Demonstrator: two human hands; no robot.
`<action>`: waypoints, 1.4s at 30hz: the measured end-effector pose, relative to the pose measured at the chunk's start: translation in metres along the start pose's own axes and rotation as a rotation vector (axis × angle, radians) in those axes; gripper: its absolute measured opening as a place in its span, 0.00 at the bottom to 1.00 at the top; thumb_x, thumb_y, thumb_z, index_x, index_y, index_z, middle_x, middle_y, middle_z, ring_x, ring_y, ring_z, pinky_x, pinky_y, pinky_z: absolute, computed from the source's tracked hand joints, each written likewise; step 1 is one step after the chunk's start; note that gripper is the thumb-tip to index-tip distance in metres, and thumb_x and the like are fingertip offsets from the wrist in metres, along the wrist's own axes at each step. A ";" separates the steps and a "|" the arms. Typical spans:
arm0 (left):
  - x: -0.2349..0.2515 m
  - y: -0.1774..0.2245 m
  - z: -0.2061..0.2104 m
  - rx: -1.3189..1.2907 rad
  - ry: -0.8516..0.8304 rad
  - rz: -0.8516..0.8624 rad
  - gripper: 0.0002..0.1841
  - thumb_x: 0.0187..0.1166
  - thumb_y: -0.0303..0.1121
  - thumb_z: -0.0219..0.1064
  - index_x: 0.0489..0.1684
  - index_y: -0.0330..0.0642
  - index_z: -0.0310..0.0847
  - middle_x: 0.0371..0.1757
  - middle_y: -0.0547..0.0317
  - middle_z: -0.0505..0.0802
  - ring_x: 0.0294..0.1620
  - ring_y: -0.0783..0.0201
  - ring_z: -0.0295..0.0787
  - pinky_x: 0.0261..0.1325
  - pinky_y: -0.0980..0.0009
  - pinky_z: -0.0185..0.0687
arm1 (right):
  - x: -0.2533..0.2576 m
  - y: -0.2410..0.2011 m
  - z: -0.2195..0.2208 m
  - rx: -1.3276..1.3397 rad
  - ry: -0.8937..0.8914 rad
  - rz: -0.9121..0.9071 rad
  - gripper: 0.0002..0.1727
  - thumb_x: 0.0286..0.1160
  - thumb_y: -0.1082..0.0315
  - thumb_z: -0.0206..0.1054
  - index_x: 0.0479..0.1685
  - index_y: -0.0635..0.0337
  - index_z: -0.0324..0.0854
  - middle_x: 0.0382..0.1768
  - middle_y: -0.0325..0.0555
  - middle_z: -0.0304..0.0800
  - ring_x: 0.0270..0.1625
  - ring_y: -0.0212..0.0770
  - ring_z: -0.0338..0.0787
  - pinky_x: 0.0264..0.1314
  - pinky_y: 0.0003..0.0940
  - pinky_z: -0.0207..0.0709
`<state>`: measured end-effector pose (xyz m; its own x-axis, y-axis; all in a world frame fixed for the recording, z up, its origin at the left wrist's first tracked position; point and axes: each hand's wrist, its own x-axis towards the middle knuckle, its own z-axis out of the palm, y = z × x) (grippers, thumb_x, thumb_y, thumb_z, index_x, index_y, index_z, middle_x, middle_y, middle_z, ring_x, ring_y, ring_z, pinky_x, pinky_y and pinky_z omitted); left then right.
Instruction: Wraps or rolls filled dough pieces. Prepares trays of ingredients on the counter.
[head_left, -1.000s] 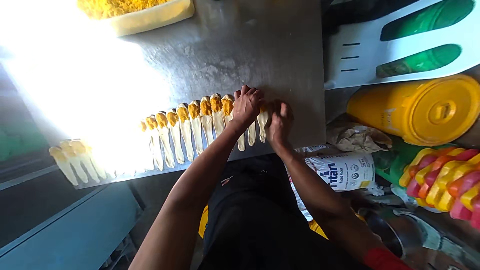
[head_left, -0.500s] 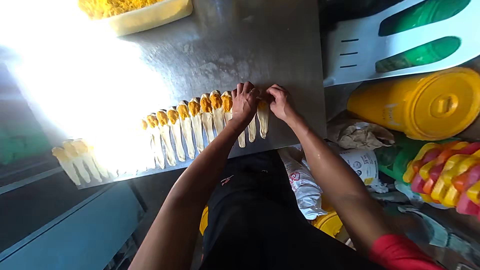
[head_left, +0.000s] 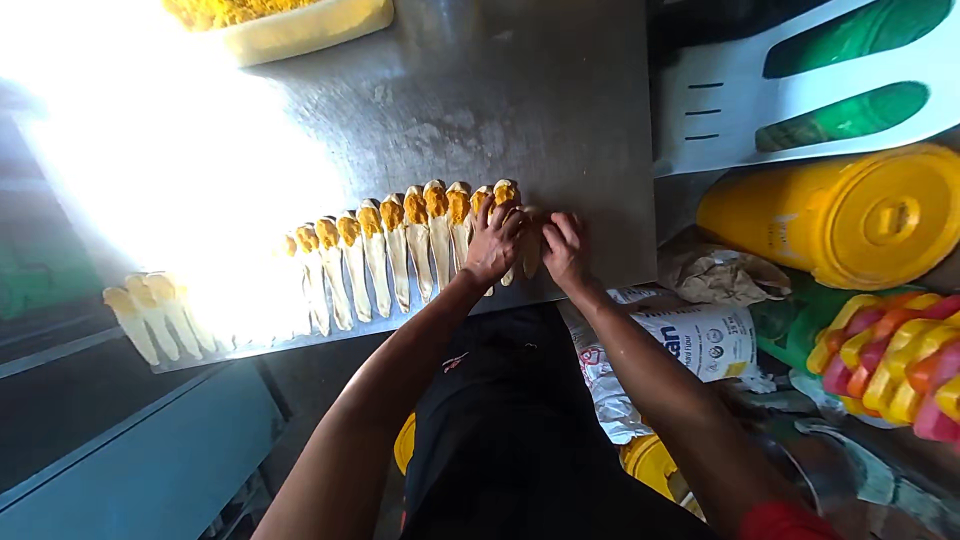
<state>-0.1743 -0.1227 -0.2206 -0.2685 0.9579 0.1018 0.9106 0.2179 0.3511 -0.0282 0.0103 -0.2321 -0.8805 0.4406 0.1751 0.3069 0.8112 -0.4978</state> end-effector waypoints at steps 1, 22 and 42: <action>-0.005 0.003 0.003 0.026 -0.032 -0.011 0.15 0.83 0.25 0.58 0.58 0.47 0.89 0.70 0.57 0.88 0.85 0.45 0.69 0.91 0.32 0.42 | -0.006 0.000 0.003 -0.038 -0.013 -0.005 0.07 0.69 0.74 0.72 0.43 0.58 0.91 0.62 0.55 0.89 0.70 0.58 0.84 0.71 0.57 0.77; 0.046 0.006 0.002 -0.316 0.177 -0.560 0.08 0.75 0.41 0.75 0.40 0.48 0.92 0.44 0.62 0.95 0.57 0.53 0.87 0.64 0.49 0.75 | 0.055 0.002 0.003 0.345 0.073 0.590 0.09 0.74 0.62 0.74 0.46 0.56 0.87 0.39 0.42 0.94 0.40 0.37 0.93 0.47 0.42 0.87; 0.009 0.024 0.022 -0.010 0.094 -0.327 0.13 0.84 0.34 0.61 0.53 0.55 0.93 0.61 0.60 0.92 0.80 0.45 0.73 0.89 0.29 0.37 | -0.004 -0.022 0.006 -0.067 -0.119 0.182 0.17 0.72 0.73 0.70 0.60 0.55 0.90 0.76 0.53 0.79 0.75 0.57 0.78 0.72 0.58 0.74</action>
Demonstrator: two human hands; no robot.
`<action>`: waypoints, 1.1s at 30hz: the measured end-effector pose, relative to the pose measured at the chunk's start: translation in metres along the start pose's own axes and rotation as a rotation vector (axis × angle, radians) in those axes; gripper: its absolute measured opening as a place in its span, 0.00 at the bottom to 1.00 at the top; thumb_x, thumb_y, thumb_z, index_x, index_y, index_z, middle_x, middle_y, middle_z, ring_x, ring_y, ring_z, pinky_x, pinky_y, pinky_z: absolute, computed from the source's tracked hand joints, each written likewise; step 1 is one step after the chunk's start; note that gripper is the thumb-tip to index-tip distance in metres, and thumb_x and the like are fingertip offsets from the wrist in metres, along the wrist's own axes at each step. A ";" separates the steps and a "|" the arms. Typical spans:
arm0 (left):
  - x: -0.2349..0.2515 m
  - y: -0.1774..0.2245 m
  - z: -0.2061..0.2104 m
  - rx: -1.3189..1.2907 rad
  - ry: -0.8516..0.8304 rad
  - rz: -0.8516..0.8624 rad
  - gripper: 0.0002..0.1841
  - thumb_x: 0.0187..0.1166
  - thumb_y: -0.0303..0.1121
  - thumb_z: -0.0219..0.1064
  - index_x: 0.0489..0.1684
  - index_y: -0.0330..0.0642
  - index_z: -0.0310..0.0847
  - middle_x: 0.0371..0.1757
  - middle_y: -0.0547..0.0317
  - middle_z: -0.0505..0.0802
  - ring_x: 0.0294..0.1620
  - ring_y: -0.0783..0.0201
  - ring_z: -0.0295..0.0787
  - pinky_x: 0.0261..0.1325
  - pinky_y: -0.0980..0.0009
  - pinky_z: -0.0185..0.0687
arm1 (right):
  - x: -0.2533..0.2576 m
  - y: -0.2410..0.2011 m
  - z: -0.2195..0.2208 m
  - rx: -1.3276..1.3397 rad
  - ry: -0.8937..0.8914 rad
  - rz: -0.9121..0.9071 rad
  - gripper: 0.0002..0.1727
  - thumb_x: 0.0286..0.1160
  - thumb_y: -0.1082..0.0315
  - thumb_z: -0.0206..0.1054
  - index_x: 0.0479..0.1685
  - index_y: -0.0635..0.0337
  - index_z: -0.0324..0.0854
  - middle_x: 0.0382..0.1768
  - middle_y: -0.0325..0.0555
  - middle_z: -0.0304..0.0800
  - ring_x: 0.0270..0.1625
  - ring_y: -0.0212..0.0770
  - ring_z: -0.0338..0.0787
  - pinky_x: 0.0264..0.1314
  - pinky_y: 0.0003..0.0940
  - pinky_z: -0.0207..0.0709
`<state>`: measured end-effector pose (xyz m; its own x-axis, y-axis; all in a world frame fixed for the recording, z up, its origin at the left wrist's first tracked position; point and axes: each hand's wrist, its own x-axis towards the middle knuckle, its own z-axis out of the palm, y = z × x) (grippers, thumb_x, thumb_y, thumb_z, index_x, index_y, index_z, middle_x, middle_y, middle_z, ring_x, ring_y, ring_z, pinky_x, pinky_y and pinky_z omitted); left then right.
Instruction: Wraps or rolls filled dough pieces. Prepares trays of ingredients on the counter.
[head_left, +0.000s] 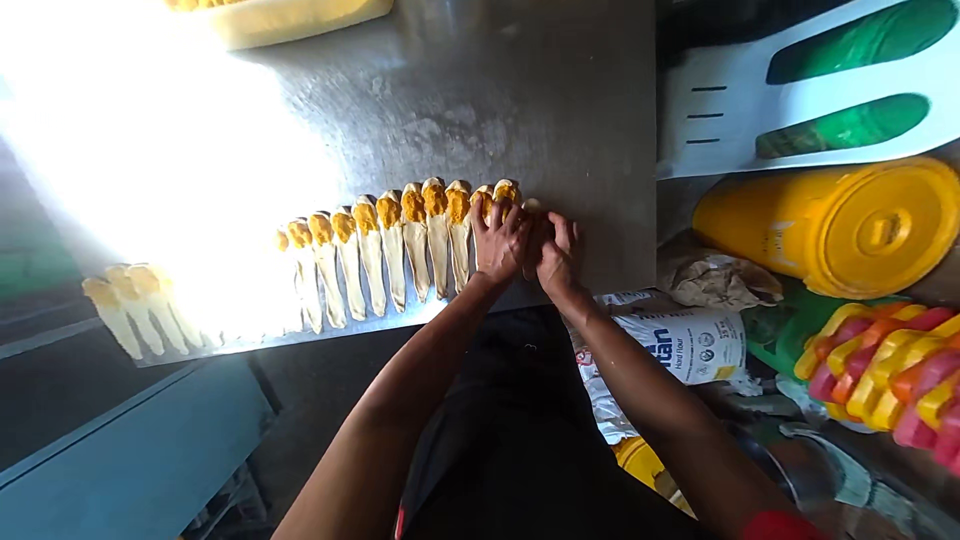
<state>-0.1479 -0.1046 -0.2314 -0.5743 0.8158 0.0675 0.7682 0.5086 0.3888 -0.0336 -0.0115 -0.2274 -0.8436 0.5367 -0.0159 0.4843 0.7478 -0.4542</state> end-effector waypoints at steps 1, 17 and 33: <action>-0.006 0.002 -0.005 0.045 -0.079 0.027 0.15 0.85 0.35 0.59 0.61 0.54 0.90 0.70 0.57 0.88 0.85 0.43 0.68 0.89 0.26 0.35 | 0.002 0.001 -0.004 -0.026 -0.041 -0.017 0.15 0.71 0.76 0.68 0.56 0.57 0.91 0.77 0.54 0.78 0.75 0.59 0.77 0.72 0.59 0.73; -0.117 0.044 0.018 -0.020 -0.356 0.185 0.35 0.93 0.53 0.44 0.86 0.32 0.66 0.97 0.43 0.50 0.99 0.51 0.37 0.98 0.49 0.39 | 0.150 -0.006 -0.011 -0.166 0.096 -0.395 0.34 0.88 0.41 0.56 0.23 0.63 0.83 0.24 0.53 0.85 0.31 0.54 0.89 0.34 0.51 0.79; -0.154 0.045 0.008 -0.074 -0.418 0.224 0.31 0.94 0.50 0.40 0.90 0.43 0.64 0.94 0.44 0.62 0.98 0.46 0.42 0.97 0.42 0.32 | -0.045 -0.023 -0.007 -0.097 -0.057 -0.200 0.37 0.89 0.46 0.54 0.89 0.60 0.64 0.91 0.54 0.61 0.93 0.51 0.59 0.95 0.52 0.54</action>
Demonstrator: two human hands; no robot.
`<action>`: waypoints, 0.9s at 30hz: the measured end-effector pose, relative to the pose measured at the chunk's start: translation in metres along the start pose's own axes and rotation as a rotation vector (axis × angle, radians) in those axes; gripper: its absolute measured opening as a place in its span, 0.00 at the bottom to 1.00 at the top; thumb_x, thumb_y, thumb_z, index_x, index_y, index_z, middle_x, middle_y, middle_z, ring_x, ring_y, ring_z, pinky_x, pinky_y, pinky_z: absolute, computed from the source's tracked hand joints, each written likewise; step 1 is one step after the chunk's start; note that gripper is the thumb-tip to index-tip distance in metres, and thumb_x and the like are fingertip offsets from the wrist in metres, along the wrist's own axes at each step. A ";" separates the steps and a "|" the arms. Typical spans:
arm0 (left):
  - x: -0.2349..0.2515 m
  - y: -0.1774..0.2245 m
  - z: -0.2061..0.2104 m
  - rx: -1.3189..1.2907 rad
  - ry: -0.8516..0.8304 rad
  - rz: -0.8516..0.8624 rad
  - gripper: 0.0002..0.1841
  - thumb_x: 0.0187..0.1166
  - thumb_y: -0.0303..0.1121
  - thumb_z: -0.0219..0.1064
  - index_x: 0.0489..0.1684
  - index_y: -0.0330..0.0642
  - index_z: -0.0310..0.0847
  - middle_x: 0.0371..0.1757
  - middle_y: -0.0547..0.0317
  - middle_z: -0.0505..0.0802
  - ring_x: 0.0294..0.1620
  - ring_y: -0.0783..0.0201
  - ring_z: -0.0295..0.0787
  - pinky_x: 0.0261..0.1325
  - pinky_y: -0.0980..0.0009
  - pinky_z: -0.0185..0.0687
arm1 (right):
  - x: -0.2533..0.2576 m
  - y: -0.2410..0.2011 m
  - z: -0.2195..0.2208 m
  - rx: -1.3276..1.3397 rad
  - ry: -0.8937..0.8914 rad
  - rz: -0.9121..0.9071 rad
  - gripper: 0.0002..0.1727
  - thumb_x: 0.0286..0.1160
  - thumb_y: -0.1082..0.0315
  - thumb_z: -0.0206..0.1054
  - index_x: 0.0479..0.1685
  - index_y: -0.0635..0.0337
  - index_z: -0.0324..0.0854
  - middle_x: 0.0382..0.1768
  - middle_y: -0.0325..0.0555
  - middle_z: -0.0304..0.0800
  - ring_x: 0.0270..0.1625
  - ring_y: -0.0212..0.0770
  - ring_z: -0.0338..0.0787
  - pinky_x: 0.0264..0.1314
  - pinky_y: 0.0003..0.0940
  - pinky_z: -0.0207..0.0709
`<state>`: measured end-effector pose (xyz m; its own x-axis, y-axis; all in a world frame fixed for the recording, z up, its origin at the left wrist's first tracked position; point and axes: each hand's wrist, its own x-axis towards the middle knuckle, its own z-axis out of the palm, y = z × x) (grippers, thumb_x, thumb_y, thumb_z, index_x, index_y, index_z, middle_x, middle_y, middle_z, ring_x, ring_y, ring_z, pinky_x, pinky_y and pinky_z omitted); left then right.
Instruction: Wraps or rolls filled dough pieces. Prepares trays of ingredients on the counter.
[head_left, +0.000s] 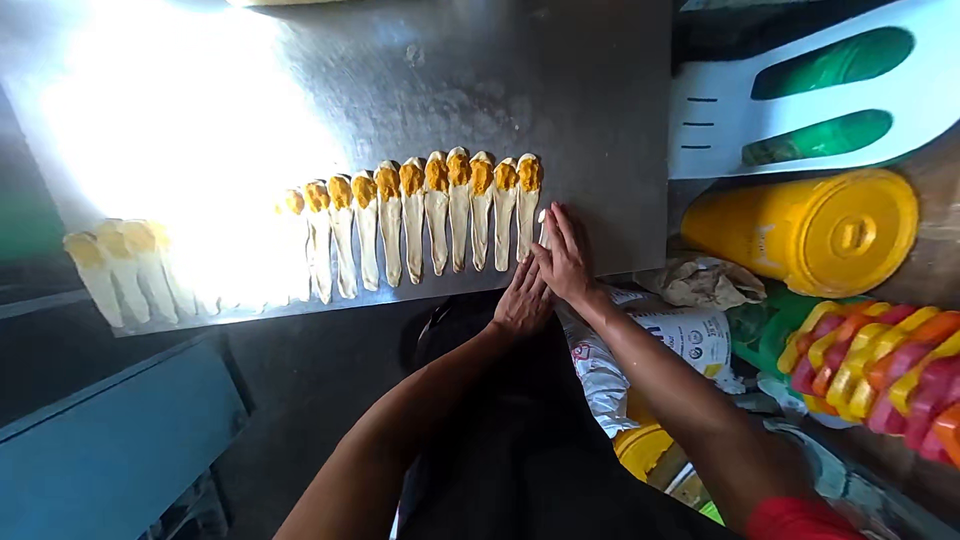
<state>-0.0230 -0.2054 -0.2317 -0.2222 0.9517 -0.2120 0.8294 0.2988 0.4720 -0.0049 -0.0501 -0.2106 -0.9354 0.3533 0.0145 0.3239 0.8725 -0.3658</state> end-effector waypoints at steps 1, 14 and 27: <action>-0.002 0.000 0.002 -0.005 0.022 0.013 0.31 0.94 0.49 0.41 0.89 0.42 0.65 0.94 0.43 0.62 0.98 0.47 0.42 0.97 0.43 0.33 | 0.001 0.001 -0.001 -0.001 0.038 0.016 0.33 0.88 0.47 0.56 0.85 0.57 0.70 0.86 0.53 0.70 0.88 0.51 0.69 0.88 0.52 0.64; 0.015 -0.006 0.012 0.109 0.103 0.014 0.35 0.91 0.45 0.48 0.95 0.37 0.48 0.97 0.41 0.47 0.99 0.50 0.33 0.98 0.51 0.37 | 0.153 0.046 0.000 -0.207 0.235 -0.160 0.36 0.89 0.40 0.54 0.19 0.62 0.80 0.24 0.53 0.85 0.32 0.53 0.89 0.39 0.50 0.78; -0.017 -0.018 0.016 0.090 0.020 0.140 0.36 0.88 0.49 0.50 0.96 0.46 0.52 0.98 0.46 0.49 0.99 0.51 0.33 0.98 0.50 0.33 | 0.013 0.009 0.005 -0.096 0.021 0.070 0.34 0.90 0.42 0.50 0.85 0.55 0.71 0.83 0.53 0.75 0.89 0.54 0.67 0.93 0.62 0.52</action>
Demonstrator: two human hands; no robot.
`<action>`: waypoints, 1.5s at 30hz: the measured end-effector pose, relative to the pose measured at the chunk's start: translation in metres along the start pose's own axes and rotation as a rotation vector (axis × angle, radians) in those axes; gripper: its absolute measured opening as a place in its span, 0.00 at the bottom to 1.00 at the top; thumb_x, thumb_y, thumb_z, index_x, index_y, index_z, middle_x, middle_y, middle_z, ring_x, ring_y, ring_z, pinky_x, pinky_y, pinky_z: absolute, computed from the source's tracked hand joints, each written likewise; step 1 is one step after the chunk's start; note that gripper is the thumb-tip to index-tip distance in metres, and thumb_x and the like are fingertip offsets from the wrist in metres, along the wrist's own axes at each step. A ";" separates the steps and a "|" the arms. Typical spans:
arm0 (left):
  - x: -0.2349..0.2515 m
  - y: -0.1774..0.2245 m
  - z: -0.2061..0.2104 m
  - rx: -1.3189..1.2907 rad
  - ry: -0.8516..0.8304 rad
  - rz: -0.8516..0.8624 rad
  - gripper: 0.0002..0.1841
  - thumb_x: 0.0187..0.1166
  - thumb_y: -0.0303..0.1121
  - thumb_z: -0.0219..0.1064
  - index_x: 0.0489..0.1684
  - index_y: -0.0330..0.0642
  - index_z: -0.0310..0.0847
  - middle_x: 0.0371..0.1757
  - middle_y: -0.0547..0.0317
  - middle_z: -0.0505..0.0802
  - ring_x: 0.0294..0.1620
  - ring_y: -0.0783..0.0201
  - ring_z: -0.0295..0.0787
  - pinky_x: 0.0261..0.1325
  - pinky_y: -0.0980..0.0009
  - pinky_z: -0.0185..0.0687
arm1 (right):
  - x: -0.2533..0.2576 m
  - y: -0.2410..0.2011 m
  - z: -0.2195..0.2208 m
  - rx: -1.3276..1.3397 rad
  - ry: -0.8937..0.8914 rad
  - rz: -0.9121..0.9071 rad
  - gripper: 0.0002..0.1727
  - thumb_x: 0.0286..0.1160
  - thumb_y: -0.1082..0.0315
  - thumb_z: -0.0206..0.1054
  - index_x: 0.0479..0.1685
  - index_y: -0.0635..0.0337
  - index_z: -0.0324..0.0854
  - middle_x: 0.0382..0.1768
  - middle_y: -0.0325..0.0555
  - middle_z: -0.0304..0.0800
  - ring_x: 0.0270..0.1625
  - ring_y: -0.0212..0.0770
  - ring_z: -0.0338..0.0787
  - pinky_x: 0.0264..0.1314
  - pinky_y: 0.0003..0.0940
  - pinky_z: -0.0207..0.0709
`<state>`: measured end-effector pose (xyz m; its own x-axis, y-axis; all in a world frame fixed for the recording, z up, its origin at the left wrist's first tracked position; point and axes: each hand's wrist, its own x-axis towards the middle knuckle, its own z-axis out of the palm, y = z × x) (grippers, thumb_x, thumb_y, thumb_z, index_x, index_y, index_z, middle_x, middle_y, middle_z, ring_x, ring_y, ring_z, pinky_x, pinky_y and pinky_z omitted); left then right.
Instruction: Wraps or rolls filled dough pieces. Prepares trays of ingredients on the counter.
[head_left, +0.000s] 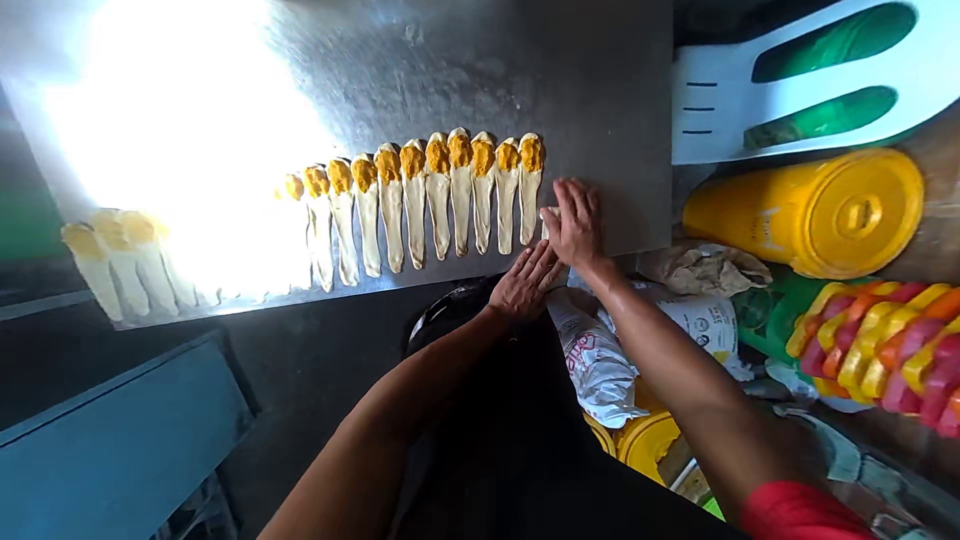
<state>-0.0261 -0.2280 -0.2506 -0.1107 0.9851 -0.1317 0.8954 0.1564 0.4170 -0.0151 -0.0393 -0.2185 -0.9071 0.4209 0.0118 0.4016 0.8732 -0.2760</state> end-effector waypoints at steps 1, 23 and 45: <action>-0.002 -0.002 0.001 0.026 0.030 0.017 0.35 0.88 0.47 0.51 0.96 0.46 0.52 0.98 0.47 0.48 0.99 0.53 0.33 0.98 0.51 0.36 | 0.015 0.004 0.004 -0.025 0.031 0.021 0.35 0.89 0.40 0.49 0.84 0.55 0.72 0.83 0.54 0.75 0.88 0.55 0.68 0.92 0.61 0.54; -0.062 -0.040 -0.092 -1.127 0.533 -0.679 0.22 0.90 0.38 0.58 0.77 0.38 0.75 0.72 0.49 0.86 0.71 0.60 0.87 0.73 0.58 0.86 | -0.064 -0.073 -0.028 0.221 -0.008 0.239 0.16 0.69 0.64 0.75 0.57 0.54 0.90 0.50 0.50 0.93 0.56 0.51 0.92 0.63 0.54 0.84; 0.154 -0.175 -0.165 -0.235 -0.027 -0.385 0.09 0.84 0.37 0.65 0.52 0.48 0.90 0.66 0.50 0.85 0.61 0.48 0.88 0.57 0.48 0.89 | 0.149 0.013 -0.013 0.412 -0.141 0.120 0.11 0.72 0.70 0.73 0.51 0.57 0.88 0.49 0.49 0.93 0.57 0.47 0.92 0.64 0.49 0.84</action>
<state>-0.2709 -0.0916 -0.1950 -0.4024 0.8502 -0.3395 0.6688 0.5263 0.5251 -0.1438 0.0382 -0.2075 -0.8768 0.4512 -0.1666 0.4472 0.6373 -0.6276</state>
